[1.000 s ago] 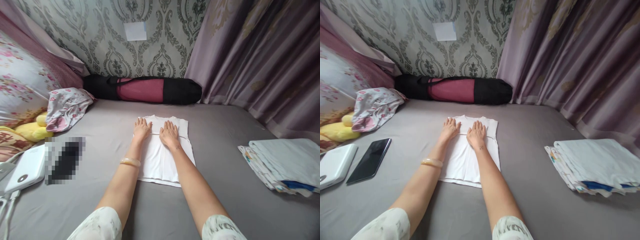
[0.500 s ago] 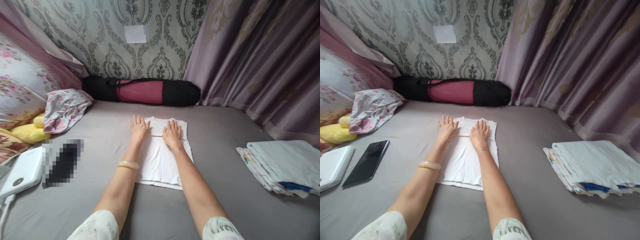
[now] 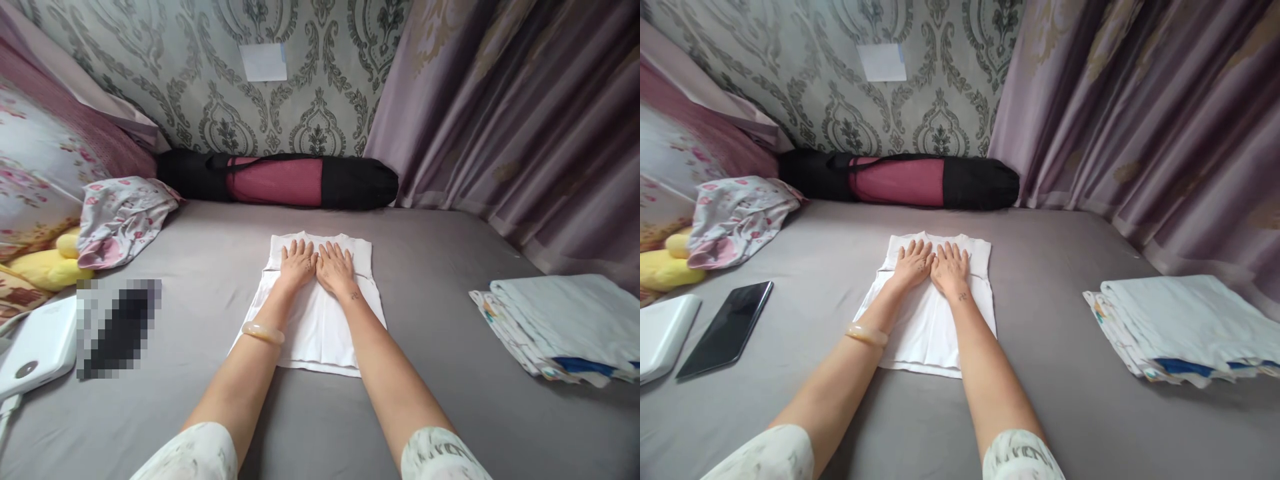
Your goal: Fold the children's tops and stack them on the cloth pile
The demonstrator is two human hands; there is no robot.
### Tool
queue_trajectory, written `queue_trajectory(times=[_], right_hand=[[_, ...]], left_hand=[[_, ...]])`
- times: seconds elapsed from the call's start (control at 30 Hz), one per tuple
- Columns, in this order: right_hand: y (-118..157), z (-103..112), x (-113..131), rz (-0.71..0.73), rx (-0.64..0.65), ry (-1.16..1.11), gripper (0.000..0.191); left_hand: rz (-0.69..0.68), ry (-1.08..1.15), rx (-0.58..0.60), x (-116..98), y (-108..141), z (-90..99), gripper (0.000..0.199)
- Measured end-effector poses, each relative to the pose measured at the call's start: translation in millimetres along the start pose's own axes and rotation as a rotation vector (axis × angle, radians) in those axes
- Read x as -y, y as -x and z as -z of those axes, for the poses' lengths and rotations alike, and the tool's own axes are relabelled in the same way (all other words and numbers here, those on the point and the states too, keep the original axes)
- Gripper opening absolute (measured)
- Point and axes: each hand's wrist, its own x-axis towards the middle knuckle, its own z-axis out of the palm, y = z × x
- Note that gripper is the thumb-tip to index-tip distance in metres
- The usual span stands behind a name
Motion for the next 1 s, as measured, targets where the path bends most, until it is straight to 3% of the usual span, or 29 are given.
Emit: queue_trajectory(times=[0.2, 0.37, 0.67, 0.77, 0.87, 1.0], right_hand=[[-4, 6, -11, -0.081, -0.09, -0.031, 0.055], [-5, 1, -21, -0.152, -0.03, -0.025, 0.054], [-7, 6, -25, -0.163, -0.011, -0.051, 0.055], [-7, 10, -36, -0.258, -0.08, -0.014, 0.057], [-8, 7, -45, -0.368, -0.078, 0.009, 0.06], [-9, 1, -49, -0.381, -0.068, 0.008, 0.061]], left_hand=[[0.103, -0.017, -0.15, 6, -3, 0.8, 0.062], [0.149, 0.001, -0.053, 13, -6, -5.2, 0.067], [0.14, 0.012, -0.099, 16, -7, -1.9, 0.068], [0.213, 0.012, -0.161, 23, -7, 2.1, 0.067], [0.269, 0.021, -0.12, 30, -7, 2.5, 0.069], [0.273, 0.016, -0.108, 33, -8, 0.1, 0.071]])
